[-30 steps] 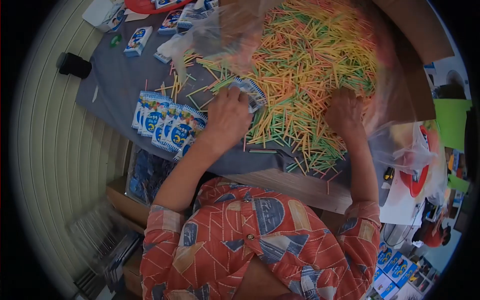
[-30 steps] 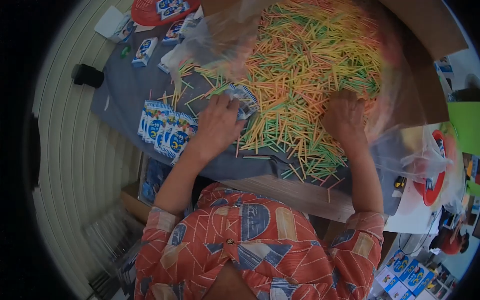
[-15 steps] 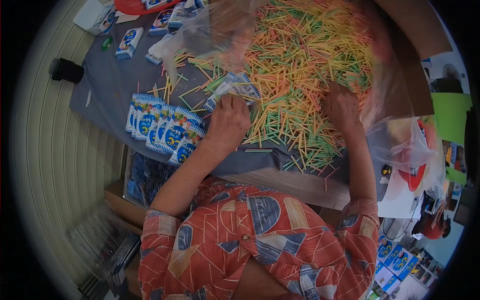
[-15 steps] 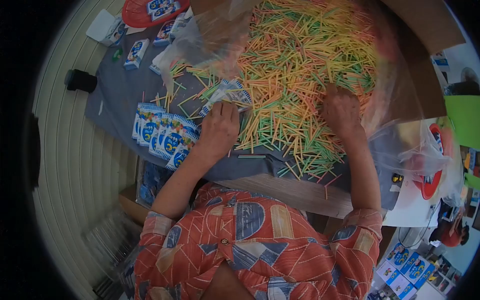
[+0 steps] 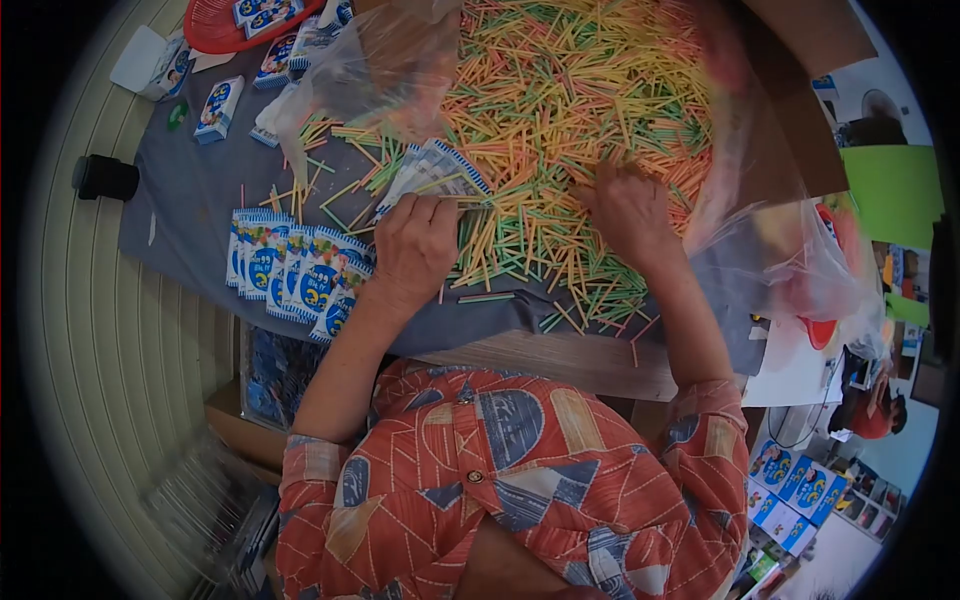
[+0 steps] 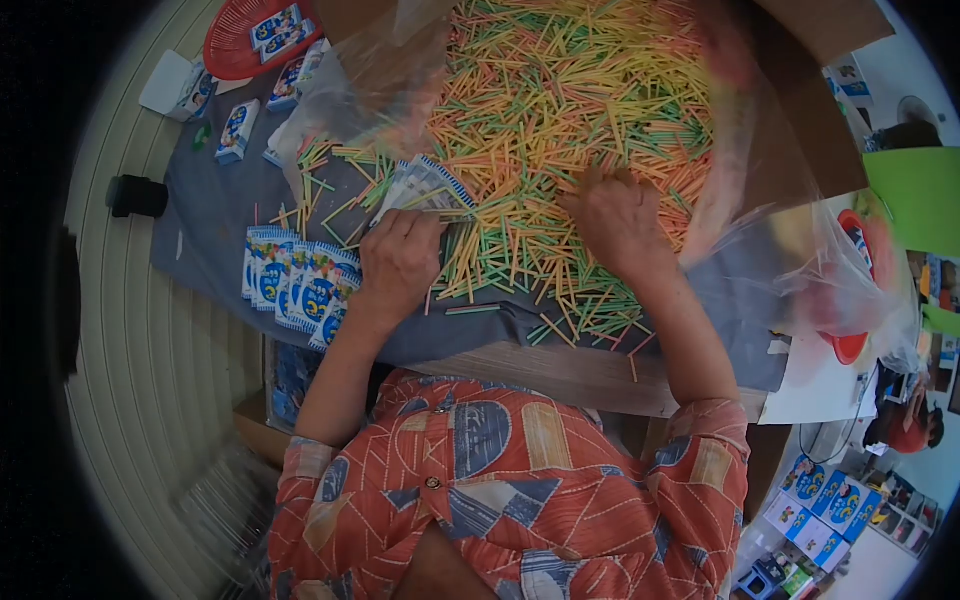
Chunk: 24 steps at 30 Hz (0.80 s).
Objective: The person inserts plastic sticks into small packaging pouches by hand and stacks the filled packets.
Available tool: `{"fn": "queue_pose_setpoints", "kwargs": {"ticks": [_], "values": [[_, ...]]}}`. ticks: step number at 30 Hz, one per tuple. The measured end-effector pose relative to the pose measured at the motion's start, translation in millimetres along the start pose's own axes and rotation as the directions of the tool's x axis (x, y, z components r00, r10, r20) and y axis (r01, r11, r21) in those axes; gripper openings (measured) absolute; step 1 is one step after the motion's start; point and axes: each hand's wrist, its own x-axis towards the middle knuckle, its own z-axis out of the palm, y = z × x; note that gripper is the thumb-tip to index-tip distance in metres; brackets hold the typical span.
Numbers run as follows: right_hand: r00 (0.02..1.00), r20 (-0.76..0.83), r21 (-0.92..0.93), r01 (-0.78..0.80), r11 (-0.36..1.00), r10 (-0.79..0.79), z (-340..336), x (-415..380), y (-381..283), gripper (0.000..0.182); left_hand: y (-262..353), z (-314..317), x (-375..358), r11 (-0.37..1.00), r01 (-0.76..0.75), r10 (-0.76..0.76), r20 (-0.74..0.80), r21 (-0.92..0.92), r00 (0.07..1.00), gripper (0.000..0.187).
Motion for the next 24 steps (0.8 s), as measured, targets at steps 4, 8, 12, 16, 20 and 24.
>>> {"fn": "queue_pose_setpoints", "kwargs": {"ticks": [4, 8, 12, 16, 20, 24], "values": [[0.995, -0.056, -0.209, 0.065, 0.976, -0.078, 9.4, 12.6, -0.1, 0.02, -2.1, 0.1, -0.2, 1.0, -0.014, 0.014, -0.062, 0.002, 0.998, 0.008], [0.995, -0.069, -0.203, 0.06, 0.977, -0.075, 11.5, 11.1, 8.2, 0.02, -2.9, -1.2, 3.4, 0.998, 0.019, -0.019, 0.005, 0.068, 1.0, 0.008], [0.996, -0.088, -0.02, -0.013, 1.0, 0.012, -12.3, 12.0, 27.9, 0.016, -1.4, -2.9, 12.4, 0.995, 0.06, -0.066, 0.071, 0.083, 0.995, 0.012], [0.942, -0.308, 0.489, 0.035, 0.872, 0.135, -3.0, 13.1, 55.9, 0.01, 2.9, 5.0, 17.0, 0.99, 0.092, -0.099, 0.058, 0.105, 0.993, 0.013], [0.963, 0.011, 0.943, -0.099, 0.318, 0.269, 9.1, 25.9, 60.7, 0.005, -0.4, 5.9, 19.0, 0.997, -0.011, 0.014, -0.039, 0.075, 0.999, 0.01], [0.961, 0.02, 0.98, 0.036, -0.194, 0.275, 0.8, 28.7, 33.2, 0.017, -4.3, -3.4, 19.1, 0.986, -0.113, 0.132, -0.158, 0.125, 0.979, 0.01]]}}
